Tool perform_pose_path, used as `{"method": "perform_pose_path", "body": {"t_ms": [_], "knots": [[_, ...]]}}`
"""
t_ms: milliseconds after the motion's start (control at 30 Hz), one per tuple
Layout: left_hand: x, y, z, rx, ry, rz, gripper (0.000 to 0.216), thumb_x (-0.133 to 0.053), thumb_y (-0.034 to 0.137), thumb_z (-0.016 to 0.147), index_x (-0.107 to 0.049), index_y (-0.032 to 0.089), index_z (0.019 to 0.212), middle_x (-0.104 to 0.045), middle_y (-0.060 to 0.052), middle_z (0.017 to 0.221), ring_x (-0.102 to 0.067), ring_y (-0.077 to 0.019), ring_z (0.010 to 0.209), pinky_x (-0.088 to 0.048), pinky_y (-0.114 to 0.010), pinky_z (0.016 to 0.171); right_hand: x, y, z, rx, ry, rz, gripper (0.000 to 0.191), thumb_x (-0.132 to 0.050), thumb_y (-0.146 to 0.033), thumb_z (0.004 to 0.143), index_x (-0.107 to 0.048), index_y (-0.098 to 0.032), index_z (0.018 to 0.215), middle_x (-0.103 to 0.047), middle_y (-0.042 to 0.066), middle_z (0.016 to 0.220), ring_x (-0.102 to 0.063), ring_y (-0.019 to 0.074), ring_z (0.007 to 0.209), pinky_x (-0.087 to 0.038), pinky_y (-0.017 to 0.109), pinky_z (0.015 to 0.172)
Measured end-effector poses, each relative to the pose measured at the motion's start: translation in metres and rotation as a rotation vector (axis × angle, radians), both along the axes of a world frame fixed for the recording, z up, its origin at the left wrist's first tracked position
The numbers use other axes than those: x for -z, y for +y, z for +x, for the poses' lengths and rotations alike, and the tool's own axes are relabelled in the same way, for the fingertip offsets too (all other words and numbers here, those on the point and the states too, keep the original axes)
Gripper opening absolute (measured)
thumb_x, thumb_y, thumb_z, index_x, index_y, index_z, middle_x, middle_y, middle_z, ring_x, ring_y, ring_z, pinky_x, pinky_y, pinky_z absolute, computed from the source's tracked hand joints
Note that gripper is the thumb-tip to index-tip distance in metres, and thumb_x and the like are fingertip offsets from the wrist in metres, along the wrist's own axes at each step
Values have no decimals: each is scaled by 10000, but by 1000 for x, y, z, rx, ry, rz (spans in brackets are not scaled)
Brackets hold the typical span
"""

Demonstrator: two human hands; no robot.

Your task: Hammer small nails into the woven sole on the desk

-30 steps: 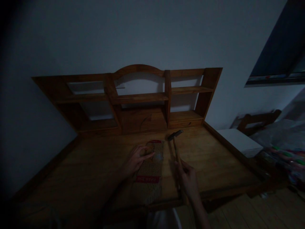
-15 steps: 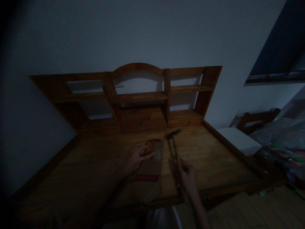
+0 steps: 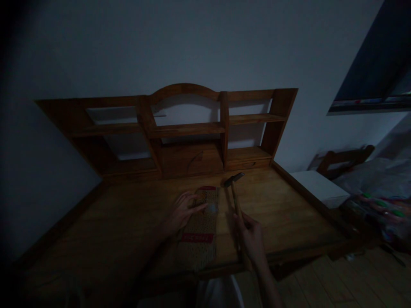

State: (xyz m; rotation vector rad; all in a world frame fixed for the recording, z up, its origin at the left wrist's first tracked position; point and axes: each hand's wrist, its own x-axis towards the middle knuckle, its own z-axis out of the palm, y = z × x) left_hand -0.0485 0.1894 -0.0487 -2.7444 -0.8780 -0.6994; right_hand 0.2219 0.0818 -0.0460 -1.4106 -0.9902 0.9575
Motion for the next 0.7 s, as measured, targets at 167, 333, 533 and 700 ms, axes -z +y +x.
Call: {"method": "perform_pose_path", "body": {"t_ms": [167,333,533,700], "knots": [[-9,-6,1,5,10,-14,738,-484,42,819,-365,438,1429,-448,-60,1341,-400,-268,1256,-331,-550,1069,2,0,0,11,33,-26,545,-647,-547,791,-703,-93,1086,-520,-20,534,-421,100,424,-323,196,367],[-13,-10,1,25,-44,0,730,-449,27,817,-370,402,1438,-470,-64,1321,-413,-252,1249,-349,-524,1075,0,1,1,-6,-19,-13,544,-635,-536,803,-703,-83,1098,-552,-2,550,-457,113,458,-341,199,397],[-7,-8,0,101,-65,46,704,-428,-6,818,-469,434,1365,-485,-42,1327,-443,-219,1238,-348,-514,1084,0,1,3,3,-34,-9,546,-630,-531,812,-697,-88,1125,-563,5,573,-470,120,482,-339,201,406],[-4,-4,-2,95,-54,27,684,-468,35,811,-470,439,1364,-491,-42,1312,-445,-239,1230,-345,-542,1074,2,0,2,4,-8,1,545,-640,-551,795,-717,-88,1072,-579,7,587,-490,125,487,-357,208,418]]}}
